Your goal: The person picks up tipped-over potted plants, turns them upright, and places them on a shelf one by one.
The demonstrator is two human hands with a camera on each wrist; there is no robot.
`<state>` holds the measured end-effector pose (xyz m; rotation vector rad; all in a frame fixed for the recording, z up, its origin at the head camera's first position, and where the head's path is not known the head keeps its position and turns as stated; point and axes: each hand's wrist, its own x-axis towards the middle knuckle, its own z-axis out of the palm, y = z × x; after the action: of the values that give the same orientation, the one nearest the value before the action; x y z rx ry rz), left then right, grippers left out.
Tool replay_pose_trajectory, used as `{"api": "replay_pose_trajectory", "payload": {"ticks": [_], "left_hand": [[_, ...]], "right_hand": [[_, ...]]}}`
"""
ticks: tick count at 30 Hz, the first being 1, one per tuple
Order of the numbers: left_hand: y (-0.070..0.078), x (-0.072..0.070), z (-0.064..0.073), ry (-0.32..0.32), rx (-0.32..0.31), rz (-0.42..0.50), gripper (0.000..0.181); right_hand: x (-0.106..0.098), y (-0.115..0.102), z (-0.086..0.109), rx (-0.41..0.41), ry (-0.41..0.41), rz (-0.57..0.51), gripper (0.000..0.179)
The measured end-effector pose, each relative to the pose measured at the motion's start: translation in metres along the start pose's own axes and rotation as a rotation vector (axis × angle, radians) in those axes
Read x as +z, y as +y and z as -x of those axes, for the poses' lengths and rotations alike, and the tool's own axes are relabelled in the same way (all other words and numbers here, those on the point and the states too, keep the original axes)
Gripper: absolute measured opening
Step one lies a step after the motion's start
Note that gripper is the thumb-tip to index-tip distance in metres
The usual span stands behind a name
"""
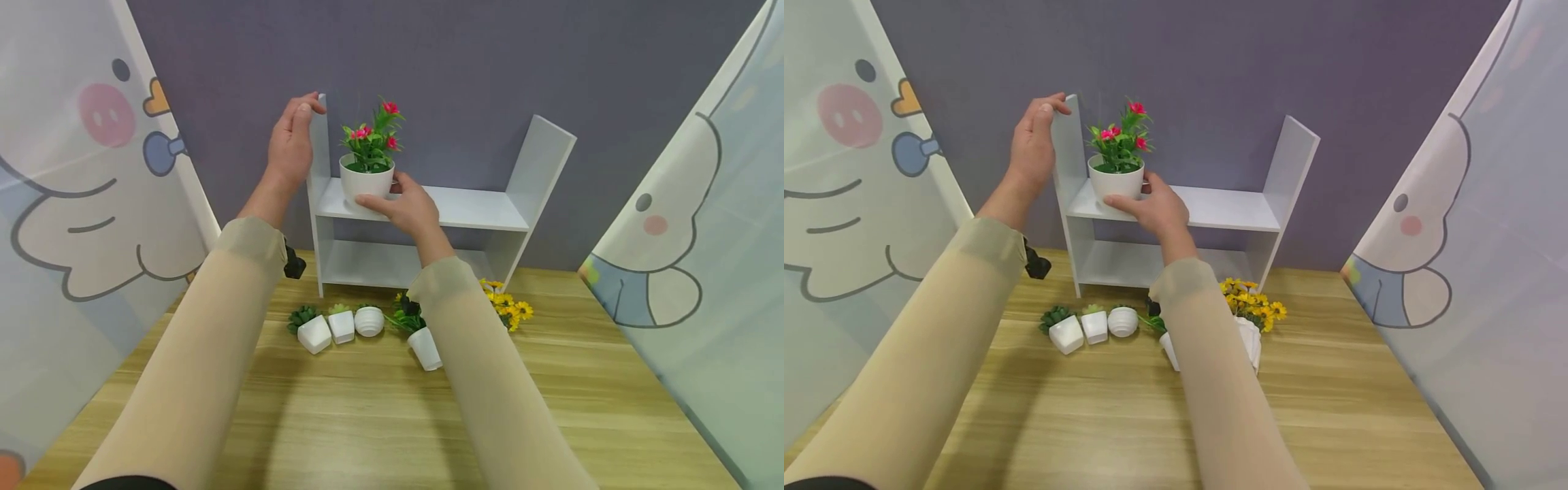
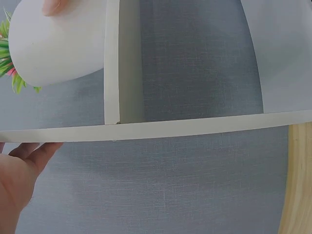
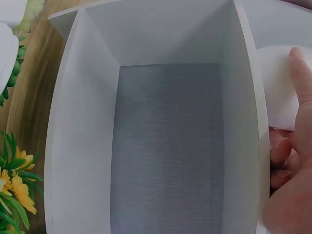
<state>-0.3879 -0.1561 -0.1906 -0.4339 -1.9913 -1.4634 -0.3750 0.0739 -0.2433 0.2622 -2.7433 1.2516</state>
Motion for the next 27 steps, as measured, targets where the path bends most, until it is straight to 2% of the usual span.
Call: {"api": "replay_pose_trajectory", "payload": {"ticks": [13, 16, 20, 27], "left_hand": [[-0.0024, 0.0004, 0.0013, -0.004, -0.011, -0.023, 0.035], [-0.0022, 0.0011, 0.0013, -0.003, -0.008, -0.002, 0.034], [-0.0016, 0.0019, 0.0013, -0.002, 0.001, 0.034, 0.033], [-0.0022, 0.0029, 0.0023, -0.01, -0.007, 0.025, 0.033]], "right_hand": [[0.009, -0.0038, -0.003, 0.04, 0.023, 0.08, 0.109], [0.0094, -0.005, -0.003, 0.038, 0.029, 0.096, 0.109], [0.0087, -0.0053, -0.0032, 0.028, 0.03, 0.103, 0.107], [0.0066, -0.0022, -0.0032, 0.026, 0.007, 0.089, 0.102]]}}
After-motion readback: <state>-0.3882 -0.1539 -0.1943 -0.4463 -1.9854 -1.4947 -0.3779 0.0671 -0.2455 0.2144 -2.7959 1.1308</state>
